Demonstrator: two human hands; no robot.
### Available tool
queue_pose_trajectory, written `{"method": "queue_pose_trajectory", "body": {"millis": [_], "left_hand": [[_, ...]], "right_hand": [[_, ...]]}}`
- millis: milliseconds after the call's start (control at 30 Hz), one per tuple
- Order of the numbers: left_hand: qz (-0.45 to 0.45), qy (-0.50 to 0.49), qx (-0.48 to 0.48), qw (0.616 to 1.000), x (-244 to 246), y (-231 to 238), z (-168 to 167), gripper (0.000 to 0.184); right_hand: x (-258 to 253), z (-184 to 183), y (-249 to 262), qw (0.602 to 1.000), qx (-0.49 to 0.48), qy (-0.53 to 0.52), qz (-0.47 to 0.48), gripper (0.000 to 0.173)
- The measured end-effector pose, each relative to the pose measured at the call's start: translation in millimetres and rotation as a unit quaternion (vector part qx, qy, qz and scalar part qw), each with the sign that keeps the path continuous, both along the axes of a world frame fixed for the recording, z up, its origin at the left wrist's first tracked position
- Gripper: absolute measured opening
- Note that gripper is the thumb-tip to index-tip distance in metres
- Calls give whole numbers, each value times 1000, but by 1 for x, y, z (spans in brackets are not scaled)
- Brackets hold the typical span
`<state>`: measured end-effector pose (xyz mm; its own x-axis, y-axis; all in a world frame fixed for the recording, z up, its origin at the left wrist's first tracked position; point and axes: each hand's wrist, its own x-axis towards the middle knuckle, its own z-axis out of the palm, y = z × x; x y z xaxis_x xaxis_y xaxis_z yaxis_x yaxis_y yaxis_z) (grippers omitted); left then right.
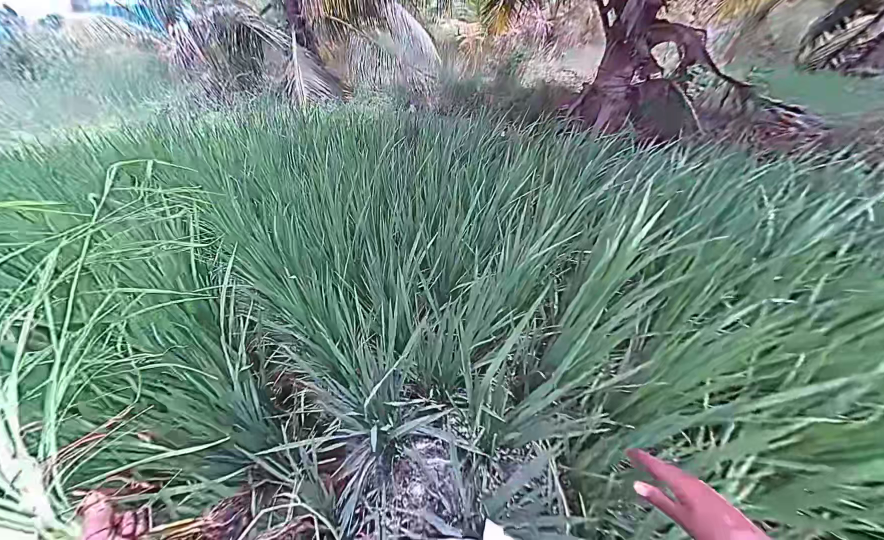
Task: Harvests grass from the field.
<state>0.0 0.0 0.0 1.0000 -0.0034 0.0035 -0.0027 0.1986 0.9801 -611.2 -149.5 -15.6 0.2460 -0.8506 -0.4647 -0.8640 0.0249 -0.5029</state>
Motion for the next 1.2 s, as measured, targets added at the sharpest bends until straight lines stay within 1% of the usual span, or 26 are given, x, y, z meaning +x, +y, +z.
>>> {"method": "queue_pose_trajectory", "body": {"millis": [67,100,133,200,267,433,467,533,600,700,767,833,933,1000,1067,1200], "left_hand": [[19,2,-10,1000,-1,9,-1,16],[38,3,-17,999,-3,14,0,16],[55,-1,-23,998,-6,19,4,21],[99,-9,-31,995,-12,29,10,20],[135,-16,-34,990,-12,43,14,23],[208,-12,-28,978,-14,82,18,27],[220,-10,-28,975,-14,90,16,30],[244,-7,-32,969,-15,104,11,30],[253,-5,-36,967,-17,119,6,29],[249,-14,-53,967,-26,135,4,14],[243,-24,-66,967,-26,146,-3,10],[238,-23,-66,969,-31,153,-5,11],[254,-35,-61,965,-42,159,-5,11],[261,-39,-55,963,-50,160,-2,9],[262,-33,-55,963,-57,160,-1,9],[273,-22,-45,961,-79,156,2,18]], "right_hand": [[9,1,-15,999,36,22,33,51],[15,2,-22,998,39,30,42,51],[22,3,-29,998,36,28,53,51],[36,5,-43,996,13,11,89,50],[47,3,-52,993,-3,-2,117,50],[68,-5,-76,980,11,-10,197,50],[73,-2,-79,978,17,-11,205,50],[84,7,-83,979,28,-15,201,51],[92,11,-90,980,33,-10,195,49],[100,11,-101,977,32,-1,210,48],[105,12,-107,975,32,-2,219,48],[107,14,-111,972,37,7,234,48],[109,21,-121,959,40,35,280,47],[108,29,-131,949,27,46,311,45],[104,35,-142,945,7,56,323,45],[96,35,-157,942,-26,47,332,46]]}}
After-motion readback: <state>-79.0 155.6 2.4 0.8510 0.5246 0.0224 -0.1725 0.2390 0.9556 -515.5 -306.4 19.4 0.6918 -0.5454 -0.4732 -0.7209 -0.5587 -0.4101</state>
